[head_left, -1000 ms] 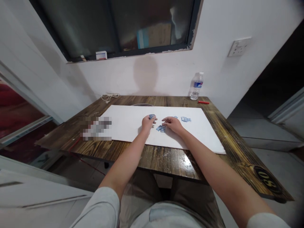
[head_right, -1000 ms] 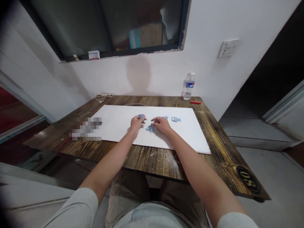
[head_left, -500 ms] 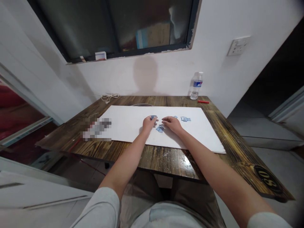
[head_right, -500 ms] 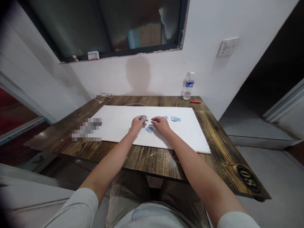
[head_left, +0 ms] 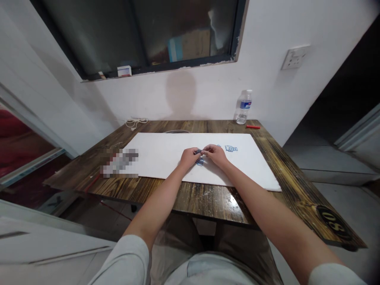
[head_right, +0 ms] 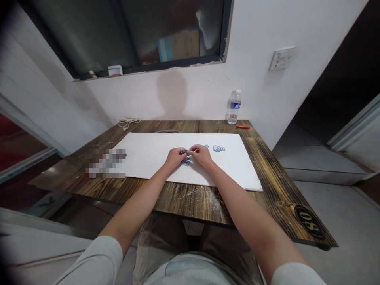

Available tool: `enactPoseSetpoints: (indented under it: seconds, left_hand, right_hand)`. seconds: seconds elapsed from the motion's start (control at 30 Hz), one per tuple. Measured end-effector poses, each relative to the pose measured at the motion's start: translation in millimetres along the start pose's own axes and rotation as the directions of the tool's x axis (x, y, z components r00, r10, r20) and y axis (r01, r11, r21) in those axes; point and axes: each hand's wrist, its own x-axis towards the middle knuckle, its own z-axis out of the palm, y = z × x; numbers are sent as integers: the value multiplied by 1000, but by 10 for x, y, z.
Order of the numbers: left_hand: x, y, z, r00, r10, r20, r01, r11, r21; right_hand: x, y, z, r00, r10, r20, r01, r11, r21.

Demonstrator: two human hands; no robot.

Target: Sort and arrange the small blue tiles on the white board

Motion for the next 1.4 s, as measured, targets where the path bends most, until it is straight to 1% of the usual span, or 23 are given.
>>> enactPoseSetpoints:
  seconds: [0.17, 0.47, 0.53, 0.67, 0.77, 0.83, 0.9, 0.97, 1.0, 1.07, 1.13, 1.2, 1.3, 1.4]
  left_hand:
    - [3, -5, 14, 1000, -2, -10, 2, 1000, 16]
    - [1, -12, 43, 999, -42, -26, 40, 994, -99]
    - [-1, -10, 46, 997, -64, -31, 59, 989, -139]
    - [3, -17, 54, 989, -145, -40, 132, 965, -226]
    - [15, -19, 56, 983, -175, -48, 153, 944, -293]
    - [27, -20, 47, 981, -181, -62, 151, 932, -330]
    - [43, -23, 33, 976, -196, -97, 150, 922, -357]
    - [55, -33, 18, 968, -214, -134, 154, 922, -356]
    - [58, -39, 14, 965, -218, -145, 158, 927, -341]
    - [54, -53, 15, 968, -214, -134, 166, 939, -300]
    - [41, -61, 29, 978, -193, -74, 169, 951, -258]
    - [24, -62, 49, 986, -166, 1, 162, 960, -227]
    - [10, -51, 74, 988, -143, 57, 153, 960, -234]
    - [10, -32, 80, 984, -172, 57, 181, 938, -297]
  right_hand:
    - [-1, -16, -3, 1000, 8, -26, -9, 1000, -16]
    - [-9, -76, -18, 999, 40, -36, -40, 999, 24]
    - [-5, -59, -14, 999, 37, -39, -35, 999, 40]
    - [9, -9, 2, 998, 25, -65, -19, 996, 85]
    - [17, 14, 3, 995, 31, -90, -21, 994, 103]
    - [20, 11, -7, 992, 60, -107, -41, 984, 172]
    - [22, -3, -19, 990, 97, -107, -61, 953, 298]
    - [23, -19, -22, 989, 108, -99, -59, 913, 403]
    - [23, -24, -18, 991, 102, -91, -54, 903, 426]
    - [21, -20, -2, 995, 80, -61, -48, 912, 407]
    - [17, -1, 17, 998, 60, -8, -54, 944, 325]
    - [13, 24, 29, 998, 62, 13, -63, 971, 231]
    - [11, 34, 24, 994, 100, -42, -92, 983, 162]
    - [9, 6, 2, 991, 116, -62, -105, 981, 163]
